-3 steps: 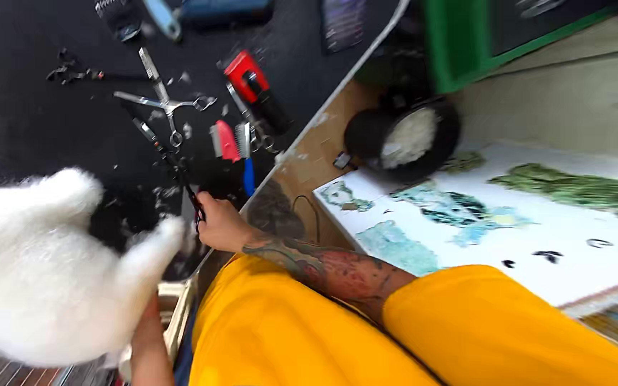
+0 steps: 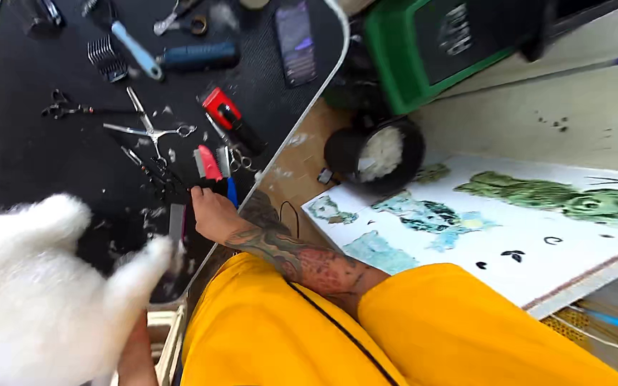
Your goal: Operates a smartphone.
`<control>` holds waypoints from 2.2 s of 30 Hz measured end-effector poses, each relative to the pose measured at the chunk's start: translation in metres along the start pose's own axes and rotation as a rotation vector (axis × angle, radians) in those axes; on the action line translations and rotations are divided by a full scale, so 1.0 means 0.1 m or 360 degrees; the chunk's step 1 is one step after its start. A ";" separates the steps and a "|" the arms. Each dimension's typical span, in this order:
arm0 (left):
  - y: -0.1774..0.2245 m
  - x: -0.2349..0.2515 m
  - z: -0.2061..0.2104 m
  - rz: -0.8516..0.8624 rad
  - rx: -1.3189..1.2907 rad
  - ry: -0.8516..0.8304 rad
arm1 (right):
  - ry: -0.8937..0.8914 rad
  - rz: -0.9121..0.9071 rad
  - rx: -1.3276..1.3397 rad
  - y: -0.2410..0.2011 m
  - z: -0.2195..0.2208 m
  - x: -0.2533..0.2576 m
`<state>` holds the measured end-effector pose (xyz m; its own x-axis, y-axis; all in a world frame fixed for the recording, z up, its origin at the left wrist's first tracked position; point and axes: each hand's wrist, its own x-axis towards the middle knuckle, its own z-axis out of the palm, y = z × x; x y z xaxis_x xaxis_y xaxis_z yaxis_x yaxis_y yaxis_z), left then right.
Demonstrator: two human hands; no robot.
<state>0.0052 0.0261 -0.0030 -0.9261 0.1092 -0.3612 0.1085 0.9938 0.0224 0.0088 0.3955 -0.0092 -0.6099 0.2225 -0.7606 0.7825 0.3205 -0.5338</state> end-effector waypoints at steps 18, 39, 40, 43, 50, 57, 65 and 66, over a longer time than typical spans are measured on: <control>0.59 0.16 -0.31 -0.0573 -0.3035 0.0111 | 0.1608 0.0248 0.0066 1.64 -1.87 0.66; 0.47 0.41 -0.27 -0.0550 -0.3297 0.0272 | -0.0125 -0.1310 0.2119 0.77 -1.91 -0.28; 0.47 0.42 -0.27 -0.0541 -0.3313 0.0254 | -0.0137 -0.1318 0.2071 0.70 -1.91 -0.33; 0.52 0.42 -0.33 -0.0496 -0.3343 0.0242 | -0.0085 -0.1258 0.1949 0.56 -1.92 -0.45; 0.57 0.40 -0.34 -0.0493 -0.3372 0.0315 | 0.0047 -0.1172 0.2139 0.49 -1.93 -0.54; 0.51 0.41 -0.29 -0.0503 -0.3405 0.0332 | -0.0013 -0.1257 0.2320 0.45 -2.02 -0.66; 0.42 0.47 -0.22 -0.0466 -0.3358 0.0315 | 0.0222 -0.1095 0.2210 0.33 -2.06 -0.78; 0.43 0.46 -0.23 -0.0470 -0.3359 0.0321 | 0.0290 -0.1084 0.2144 0.32 -2.05 -0.79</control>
<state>-0.0414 0.0742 0.0030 -0.8675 -0.1552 -0.4726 -0.3393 -0.5101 0.7904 0.0566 0.5769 0.1091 -0.8187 0.5233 -0.2365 -0.1803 -0.6253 -0.7593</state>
